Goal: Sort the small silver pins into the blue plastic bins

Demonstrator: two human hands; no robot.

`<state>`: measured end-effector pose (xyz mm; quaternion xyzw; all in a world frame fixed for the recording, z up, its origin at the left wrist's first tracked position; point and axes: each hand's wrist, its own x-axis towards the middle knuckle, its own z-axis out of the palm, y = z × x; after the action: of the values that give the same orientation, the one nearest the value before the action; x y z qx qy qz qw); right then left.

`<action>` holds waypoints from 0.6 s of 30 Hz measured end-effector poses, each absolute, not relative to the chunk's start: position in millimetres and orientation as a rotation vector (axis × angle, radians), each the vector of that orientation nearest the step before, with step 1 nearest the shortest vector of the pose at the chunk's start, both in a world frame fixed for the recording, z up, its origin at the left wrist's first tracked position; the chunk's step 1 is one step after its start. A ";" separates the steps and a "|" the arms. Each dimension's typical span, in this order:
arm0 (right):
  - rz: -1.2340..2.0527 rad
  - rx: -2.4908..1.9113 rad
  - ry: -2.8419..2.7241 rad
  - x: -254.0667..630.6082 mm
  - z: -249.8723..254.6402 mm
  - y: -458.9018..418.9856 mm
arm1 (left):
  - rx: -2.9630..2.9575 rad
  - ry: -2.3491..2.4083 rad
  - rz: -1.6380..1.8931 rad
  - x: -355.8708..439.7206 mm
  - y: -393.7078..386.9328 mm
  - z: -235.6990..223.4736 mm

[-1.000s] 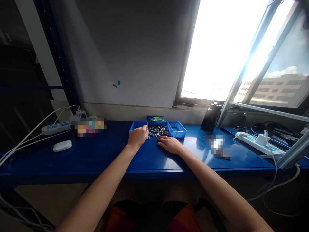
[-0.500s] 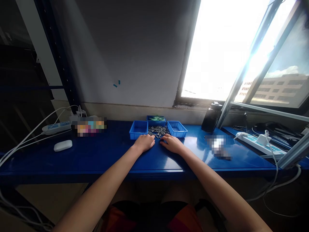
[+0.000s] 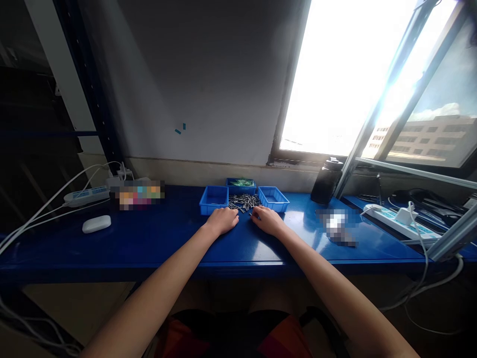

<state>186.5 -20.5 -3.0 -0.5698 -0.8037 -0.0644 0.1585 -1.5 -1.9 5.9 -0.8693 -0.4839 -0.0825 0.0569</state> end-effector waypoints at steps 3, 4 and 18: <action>-0.169 -1.680 -2.263 187.1 -4.1 -18.7 | -2.667 -1.422 -0.274 -1.6 -2.5 6.3; -0.163 -1.691 -2.260 187.3 -4.5 -18.0 | -2.673 -1.406 -0.285 -1.7 -2.5 6.1; -0.083 -1.470 -2.351 187.6 -4.1 -18.4 | -2.688 -1.277 -0.346 0.3 -3.0 4.0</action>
<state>187.6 -18.4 -4.1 -0.5211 -0.8332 -0.0294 0.1829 0.3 -3.0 4.0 -0.8948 -0.4252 -0.1152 0.0728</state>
